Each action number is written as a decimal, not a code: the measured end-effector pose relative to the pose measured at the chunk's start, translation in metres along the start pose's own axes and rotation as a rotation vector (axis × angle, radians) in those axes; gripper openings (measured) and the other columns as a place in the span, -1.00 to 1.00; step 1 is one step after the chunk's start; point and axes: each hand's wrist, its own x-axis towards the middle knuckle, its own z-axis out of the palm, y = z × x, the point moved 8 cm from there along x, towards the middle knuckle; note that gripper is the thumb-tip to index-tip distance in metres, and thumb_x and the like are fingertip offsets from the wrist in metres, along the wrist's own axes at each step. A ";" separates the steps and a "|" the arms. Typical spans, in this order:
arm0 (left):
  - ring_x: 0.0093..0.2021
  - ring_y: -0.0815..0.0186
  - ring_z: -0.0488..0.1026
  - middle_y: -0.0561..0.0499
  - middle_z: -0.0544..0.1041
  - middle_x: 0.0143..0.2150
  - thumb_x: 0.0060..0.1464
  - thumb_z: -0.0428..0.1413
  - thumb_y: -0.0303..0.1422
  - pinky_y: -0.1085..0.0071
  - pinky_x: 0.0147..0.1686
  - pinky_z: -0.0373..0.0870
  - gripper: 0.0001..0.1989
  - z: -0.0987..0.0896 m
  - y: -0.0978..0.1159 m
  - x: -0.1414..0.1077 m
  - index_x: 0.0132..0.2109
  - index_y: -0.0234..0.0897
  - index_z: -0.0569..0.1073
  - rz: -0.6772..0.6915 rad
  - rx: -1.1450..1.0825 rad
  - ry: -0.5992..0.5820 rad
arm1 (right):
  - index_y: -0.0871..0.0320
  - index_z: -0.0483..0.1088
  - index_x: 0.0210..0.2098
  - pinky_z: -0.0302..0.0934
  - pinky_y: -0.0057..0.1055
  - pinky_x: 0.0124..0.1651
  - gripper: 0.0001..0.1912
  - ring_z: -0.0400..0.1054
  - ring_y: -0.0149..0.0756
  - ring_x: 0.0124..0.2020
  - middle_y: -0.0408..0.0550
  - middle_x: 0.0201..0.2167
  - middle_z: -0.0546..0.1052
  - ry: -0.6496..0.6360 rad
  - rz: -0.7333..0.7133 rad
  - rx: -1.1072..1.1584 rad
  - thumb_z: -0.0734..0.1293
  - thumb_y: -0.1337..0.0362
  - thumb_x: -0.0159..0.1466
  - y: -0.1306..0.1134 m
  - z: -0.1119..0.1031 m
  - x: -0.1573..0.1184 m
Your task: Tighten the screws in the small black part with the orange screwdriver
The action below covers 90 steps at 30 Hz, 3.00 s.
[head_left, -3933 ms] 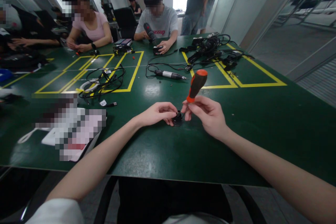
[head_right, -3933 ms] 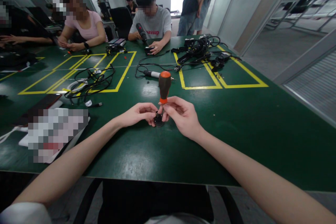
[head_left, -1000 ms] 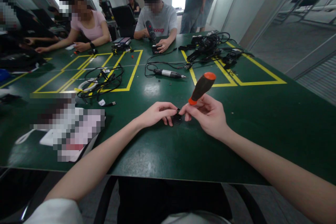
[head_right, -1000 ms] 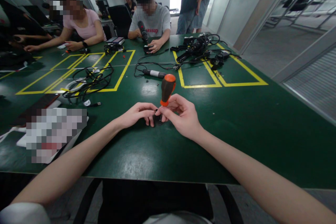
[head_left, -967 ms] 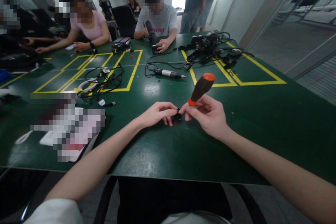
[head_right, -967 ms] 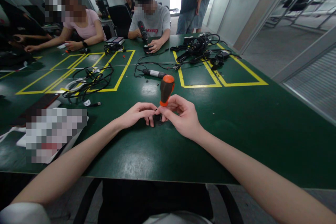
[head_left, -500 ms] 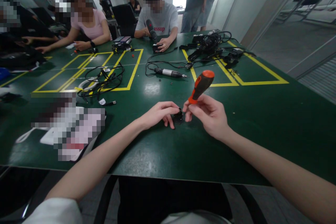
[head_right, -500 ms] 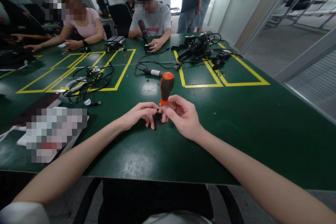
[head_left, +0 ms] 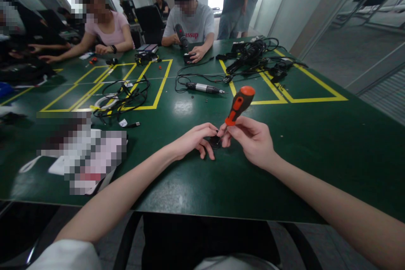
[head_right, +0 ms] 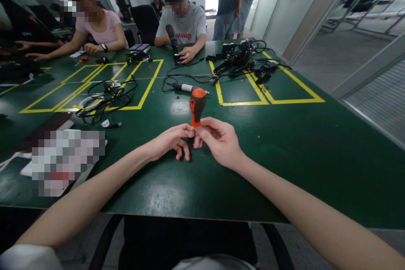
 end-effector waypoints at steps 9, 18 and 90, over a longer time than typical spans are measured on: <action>-0.54 0.38 0.58 0.00 0.52 -0.25 0.11 0.10 -0.19 0.62 -0.66 0.29 -0.74 -0.001 0.001 0.000 -0.14 -0.25 0.31 -0.004 0.003 0.022 | 0.10 0.41 -0.35 0.45 -0.42 -0.47 -0.62 0.46 -0.39 -0.58 -0.14 -0.50 0.59 0.031 -0.010 -0.033 0.50 -0.06 0.31 -0.003 -0.002 0.000; -0.55 0.38 0.57 0.02 0.51 -0.26 0.11 0.11 -0.19 0.63 -0.68 0.29 -0.75 -0.002 0.001 0.001 -0.16 -0.24 0.32 -0.017 0.014 0.041 | 0.12 0.51 -0.35 0.45 -0.39 -0.50 -0.60 0.44 -0.35 -0.61 -0.16 -0.58 0.52 0.064 0.001 -0.034 0.49 -0.11 0.29 0.000 -0.006 0.002; -0.36 0.29 0.70 -0.06 0.69 -0.35 -0.19 0.54 -0.33 0.45 -0.30 0.61 -0.53 -0.029 -0.007 0.002 -0.26 -0.38 0.43 0.027 0.018 -0.160 | 0.10 0.49 -0.36 0.49 -0.37 -0.45 -0.64 0.50 -0.33 -0.56 -0.13 -0.52 0.59 0.058 0.047 -0.032 0.58 -0.03 0.20 0.004 -0.005 0.001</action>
